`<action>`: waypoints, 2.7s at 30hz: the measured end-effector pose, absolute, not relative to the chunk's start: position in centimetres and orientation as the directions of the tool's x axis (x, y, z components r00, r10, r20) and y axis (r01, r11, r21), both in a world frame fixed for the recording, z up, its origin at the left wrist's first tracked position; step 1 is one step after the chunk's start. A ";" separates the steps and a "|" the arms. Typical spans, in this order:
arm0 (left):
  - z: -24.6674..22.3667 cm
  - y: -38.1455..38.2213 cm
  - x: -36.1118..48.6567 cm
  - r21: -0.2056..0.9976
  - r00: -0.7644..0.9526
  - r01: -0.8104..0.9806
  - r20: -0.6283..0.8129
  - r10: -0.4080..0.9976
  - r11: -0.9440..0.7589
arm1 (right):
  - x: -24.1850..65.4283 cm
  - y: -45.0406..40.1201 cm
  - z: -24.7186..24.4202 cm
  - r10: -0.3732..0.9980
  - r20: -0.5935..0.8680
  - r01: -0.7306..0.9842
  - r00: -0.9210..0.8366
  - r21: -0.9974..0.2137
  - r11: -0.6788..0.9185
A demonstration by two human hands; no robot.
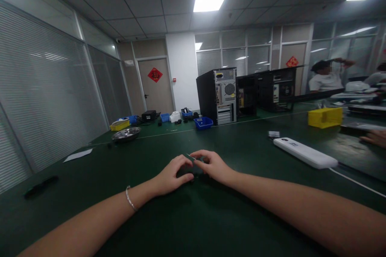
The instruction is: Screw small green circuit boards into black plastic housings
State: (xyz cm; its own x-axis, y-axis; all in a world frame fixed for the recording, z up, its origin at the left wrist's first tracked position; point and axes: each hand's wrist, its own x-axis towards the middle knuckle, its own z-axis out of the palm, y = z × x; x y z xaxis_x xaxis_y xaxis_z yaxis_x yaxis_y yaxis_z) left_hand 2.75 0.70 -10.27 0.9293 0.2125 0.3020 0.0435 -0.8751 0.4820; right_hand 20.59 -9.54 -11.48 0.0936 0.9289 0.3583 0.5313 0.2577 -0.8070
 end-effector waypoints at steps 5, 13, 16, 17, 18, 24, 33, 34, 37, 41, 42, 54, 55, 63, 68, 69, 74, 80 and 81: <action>-10.0 -0.4 2.7 0.387 0.935 0.146 0.248 0.255 -0.910 | 20.8 -9.3 -11.3 0.944 0.311 0.597 0.116 -0.781 0.184; -11.3 2.6 3.1 0.730 0.878 0.062 0.285 0.385 -0.681 | 21.8 -10.1 -10.3 0.981 0.187 0.700 0.058 -0.708 0.093; -11.5 3.2 3.3 0.853 0.875 0.006 0.248 0.416 -0.521 | 21.4 -10.7 -9.8 0.987 0.159 0.759 0.028 -0.646 0.082; -11.4 3.1 3.4 0.873 0.876 -0.009 0.241 0.418 -0.487 | 21.3 -10.8 -9.8 0.988 0.155 0.778 0.025 -0.624 0.078; -11.3 3.0 3.4 0.885 0.877 -0.021 0.239 0.416 -0.465 | 21.2 -10.9 -9.8 0.988 0.155 0.791 0.018 -0.606 0.080; -10.8 2.2 3.4 0.894 0.871 -0.018 0.234 0.431 -0.448 | 21.4 -10.5 -10.9 0.976 0.214 0.787 -0.040 -0.595 0.163; -12.5 3.5 3.6 0.900 0.871 -0.032 0.238 0.429 -0.435 | 21.1 -10.4 -10.9 0.941 0.337 0.659 -0.008 -0.706 0.258; -12.5 3.5 3.6 0.905 0.875 -0.033 0.231 0.426 -0.424 | 20.9 -10.5 -10.8 0.927 0.376 0.650 0.000 -0.704 0.286; -12.3 3.3 3.6 0.923 0.887 -0.046 0.214 0.410 -0.382 | 20.2 -10.8 -10.6 0.882 0.470 0.617 0.022 -0.701 0.358; -11.6 2.5 3.4 0.935 0.903 -0.053 0.195 0.383 -0.351 | 19.8 -11.0 -10.5 0.858 0.513 0.541 0.023 -0.728 0.421; -11.5 2.3 3.4 0.936 0.907 -0.052 0.191 0.376 -0.349 | 19.7 -11.0 -10.6 0.860 0.510 0.522 0.021 -0.739 0.426; -11.2 0.6 3.8 0.956 0.920 -0.106 0.199 0.339 -0.273 | 19.8 -11.0 -11.1 0.842 0.539 0.580 -0.014 -0.682 0.446; -11.4 0.7 3.8 0.955 0.917 -0.114 0.208 0.341 -0.274 | 19.7 -11.0 -11.2 0.836 0.549 0.621 -0.015 -0.650 0.438; -11.3 0.9 3.7 0.980 0.929 -0.126 0.172 0.328 -0.156 | 19.1 -11.4 -11.2 0.840 0.535 0.855 -0.083 -0.394 0.336; -11.3 0.9 4.0 0.988 0.926 -0.118 0.144 0.349 -0.096 | 19.0 -11.2 -11.2 0.836 0.536 0.891 -0.119 -0.314 0.329; -11.3 0.9 4.0 0.988 0.928 -0.107 0.138 0.347 -0.107 | 19.0 -11.2 -11.2 0.836 0.534 0.891 -0.122 -0.312 0.330; -11.4 0.9 4.2 0.983 0.927 -0.134 0.168 0.336 -0.122 | 19.0 -11.3 -11.2 0.827 0.552 0.854 -0.110 -0.372 0.362; -12.4 2.2 4.4 0.976 0.848 -0.204 0.137 0.512 0.076 | 19.2 -10.8 -11.3 0.787 0.616 0.790 -0.026 -0.470 0.393; -12.6 2.4 4.4 0.976 0.842 -0.204 0.138 0.521 0.072 | 19.3 -10.7 -11.3 0.789 0.614 0.783 -0.012 -0.485 0.389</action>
State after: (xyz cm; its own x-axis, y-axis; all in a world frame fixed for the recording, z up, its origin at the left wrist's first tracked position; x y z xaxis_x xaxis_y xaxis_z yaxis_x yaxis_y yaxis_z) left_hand 4.41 2.43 -12.59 0.8423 0.5210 0.1379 -0.2042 0.0718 0.9763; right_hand 19.27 -10.73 -11.30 -0.0118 0.7891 0.6142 0.7834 0.3890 -0.4848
